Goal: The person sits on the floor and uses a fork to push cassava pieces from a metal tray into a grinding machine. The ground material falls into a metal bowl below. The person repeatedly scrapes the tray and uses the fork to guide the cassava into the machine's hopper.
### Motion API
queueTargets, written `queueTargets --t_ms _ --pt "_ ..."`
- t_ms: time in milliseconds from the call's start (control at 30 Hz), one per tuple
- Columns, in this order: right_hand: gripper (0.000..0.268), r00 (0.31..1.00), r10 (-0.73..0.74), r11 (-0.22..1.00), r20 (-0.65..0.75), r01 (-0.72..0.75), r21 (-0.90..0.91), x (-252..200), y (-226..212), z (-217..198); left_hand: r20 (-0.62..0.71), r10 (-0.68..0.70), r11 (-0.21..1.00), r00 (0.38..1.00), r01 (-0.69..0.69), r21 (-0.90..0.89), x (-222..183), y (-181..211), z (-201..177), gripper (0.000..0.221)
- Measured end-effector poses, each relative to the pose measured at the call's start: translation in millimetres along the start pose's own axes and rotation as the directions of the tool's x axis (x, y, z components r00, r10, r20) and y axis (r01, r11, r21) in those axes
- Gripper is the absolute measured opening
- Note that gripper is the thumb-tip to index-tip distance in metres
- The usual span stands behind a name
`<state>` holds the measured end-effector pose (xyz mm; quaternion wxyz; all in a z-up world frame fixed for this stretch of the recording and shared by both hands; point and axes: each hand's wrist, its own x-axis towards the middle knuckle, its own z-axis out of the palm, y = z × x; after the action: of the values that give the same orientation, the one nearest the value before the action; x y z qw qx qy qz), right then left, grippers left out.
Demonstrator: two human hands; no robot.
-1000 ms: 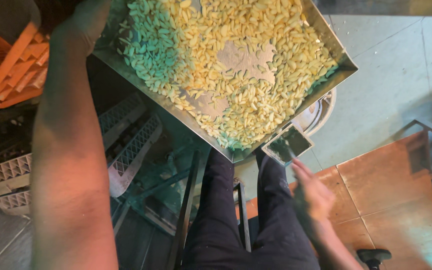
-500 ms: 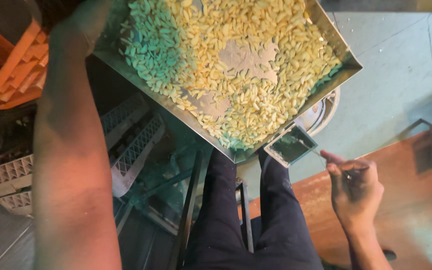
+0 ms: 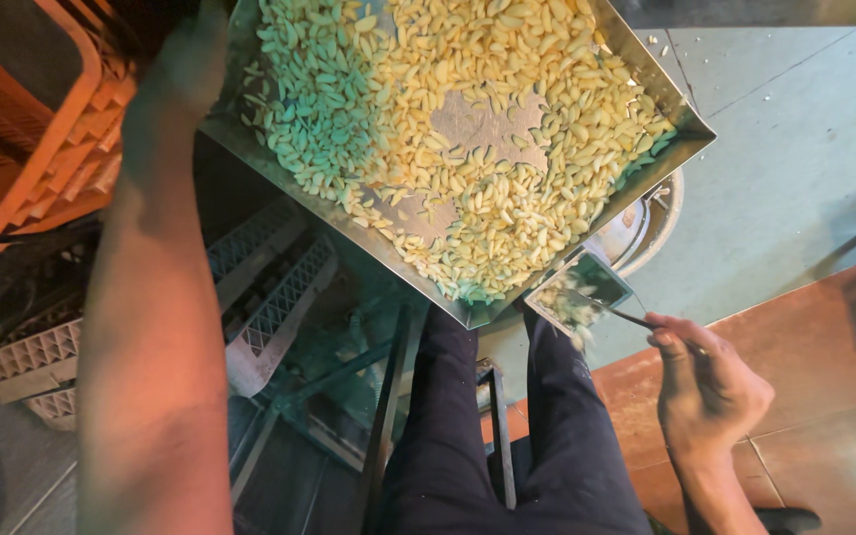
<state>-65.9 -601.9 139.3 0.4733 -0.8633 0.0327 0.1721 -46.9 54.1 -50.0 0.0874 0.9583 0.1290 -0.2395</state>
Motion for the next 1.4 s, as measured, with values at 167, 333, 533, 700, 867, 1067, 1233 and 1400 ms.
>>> queueTargets --t_ms 167,333,533,700,867,1067,1233,1400 --pt "0.008 0.997 -0.072 0.989 0.007 0.072 -0.133 -2.4 -3.8 -6.2 -0.211 0.087 0.990 0.974 -0.061 0.124 -6.0 9.6 12.6 0.034" --pt "0.010 0.996 -0.090 0.979 -0.007 0.087 -0.182 -5.2 6.5 -2.1 0.097 -0.022 0.999 0.995 0.019 0.035 7.1 19.2 -17.9 0.042" --pt "0.009 0.967 -0.250 0.962 -0.042 0.243 -0.120 -25.2 4.9 -15.9 0.274 -0.104 0.984 0.956 0.138 -0.109 0.8 38.7 -62.5 0.043" --pt "0.020 0.951 -0.301 0.925 0.073 0.309 -0.220 -6.5 5.1 27.3 0.202 -0.107 0.993 0.974 0.116 -0.031 -5.5 44.9 -51.1 0.051" --pt "0.023 0.943 -0.321 0.934 0.084 0.330 -0.136 2.7 8.8 28.5 0.139 -0.102 0.994 0.985 0.106 -0.025 -10.6 21.3 -24.0 0.047" --pt "0.020 0.968 -0.250 0.964 -0.004 0.249 -0.096 -11.1 9.0 20.3 0.082 0.041 0.999 0.996 -0.040 -0.014 -2.3 -10.9 -3.8 0.036" --pt "0.022 0.967 -0.255 0.953 0.016 0.254 -0.165 7.1 32.9 59.4 0.104 0.075 0.996 0.992 -0.079 0.044 2.2 -17.0 -8.2 0.026" --pt "0.020 0.956 -0.294 0.939 0.023 0.293 -0.178 -12.2 -2.8 -3.2 0.129 0.043 0.999 0.991 -0.046 0.018 -6.2 0.3 -20.6 0.040"
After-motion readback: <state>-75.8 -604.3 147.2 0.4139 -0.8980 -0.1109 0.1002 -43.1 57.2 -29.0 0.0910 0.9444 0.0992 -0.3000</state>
